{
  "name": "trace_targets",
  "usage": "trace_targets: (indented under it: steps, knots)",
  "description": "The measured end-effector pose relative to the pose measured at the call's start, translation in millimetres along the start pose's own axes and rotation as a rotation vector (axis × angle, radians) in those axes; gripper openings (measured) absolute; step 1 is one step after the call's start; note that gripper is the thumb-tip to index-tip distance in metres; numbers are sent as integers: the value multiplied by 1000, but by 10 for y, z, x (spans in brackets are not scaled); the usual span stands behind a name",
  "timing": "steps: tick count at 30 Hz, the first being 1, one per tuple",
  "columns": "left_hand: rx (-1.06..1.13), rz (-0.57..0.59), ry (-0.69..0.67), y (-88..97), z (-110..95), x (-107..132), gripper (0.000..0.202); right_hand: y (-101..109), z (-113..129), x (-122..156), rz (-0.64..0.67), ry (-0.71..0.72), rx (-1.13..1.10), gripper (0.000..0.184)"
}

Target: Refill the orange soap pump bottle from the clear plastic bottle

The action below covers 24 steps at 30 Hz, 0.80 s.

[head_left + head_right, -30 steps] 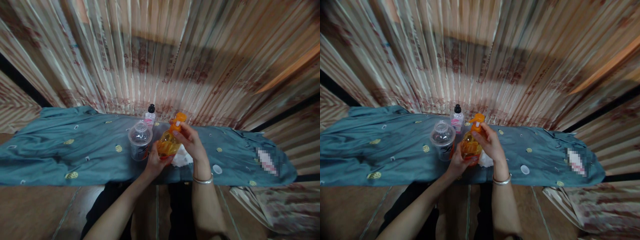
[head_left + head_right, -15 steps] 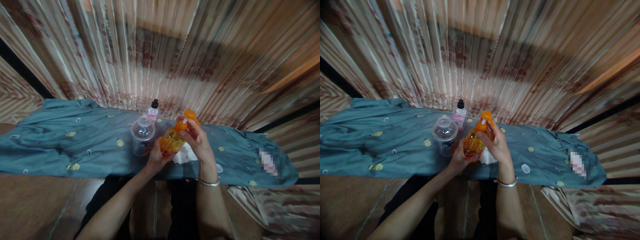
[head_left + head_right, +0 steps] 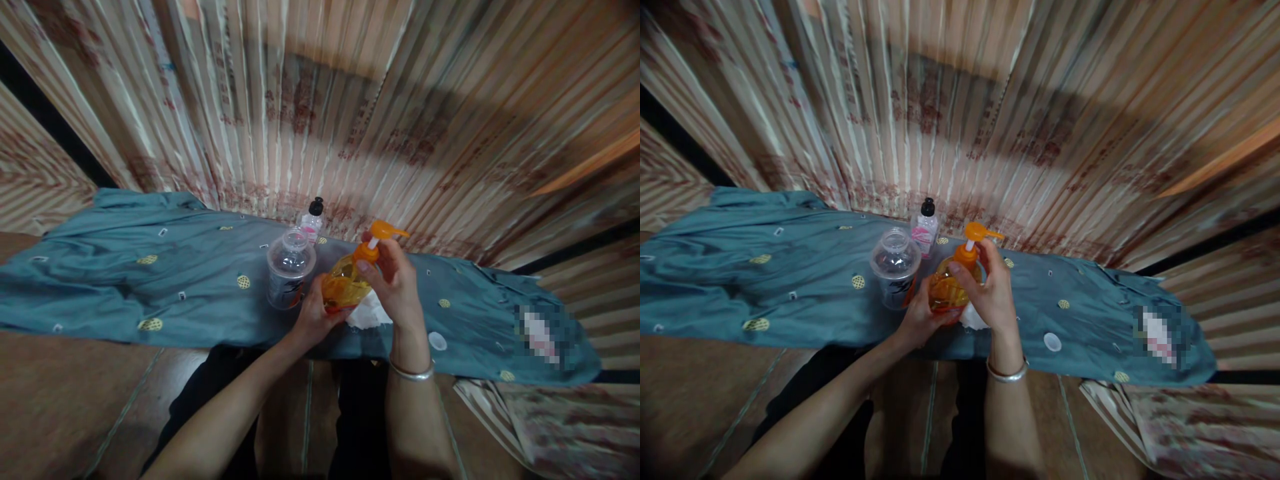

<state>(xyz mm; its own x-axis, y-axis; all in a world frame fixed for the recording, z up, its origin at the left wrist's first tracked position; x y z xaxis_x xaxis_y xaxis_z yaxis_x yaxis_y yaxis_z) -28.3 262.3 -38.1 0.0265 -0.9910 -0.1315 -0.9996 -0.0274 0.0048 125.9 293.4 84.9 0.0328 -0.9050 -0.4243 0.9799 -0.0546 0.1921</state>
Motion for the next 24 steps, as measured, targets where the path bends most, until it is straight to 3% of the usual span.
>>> trace_targets:
  steps: [5, 11, 17, 21, 24]
  knots:
    - [2, 3, 11, 7, -14, 4, 86, 6, -59, -26, -128, 10, 123, 57]
    - [3, 14, 11, -4, -32, -1, 85, -7, -37, -20, 72, -32, -26, 49]
    - [5, 14, 19, 0, -20, -6, 84, 1, -49, -24, -93, 3, 86, 57]
    - [14, 24, 17, -11, -19, -2, 82, -33, -30, -22, -19, 3, 28, 46]
    - [17, 30, 15, -16, -10, 1, 80, -41, -19, -17, 24, 0, 10, 48]
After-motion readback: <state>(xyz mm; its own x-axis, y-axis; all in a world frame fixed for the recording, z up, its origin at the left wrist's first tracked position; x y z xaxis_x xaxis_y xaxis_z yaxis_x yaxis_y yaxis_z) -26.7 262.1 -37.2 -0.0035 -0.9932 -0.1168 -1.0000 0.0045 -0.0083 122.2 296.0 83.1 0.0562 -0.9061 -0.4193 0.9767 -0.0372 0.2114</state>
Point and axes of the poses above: each hand's wrist, its own x-axis away from the middle knuckle, its own y-axis out of the back of the hand, z = x × y, the point moved 4 cm from there along -x, towards the middle knuckle, and after that the axes turned 1 degree about x, right-handed, at the moved point
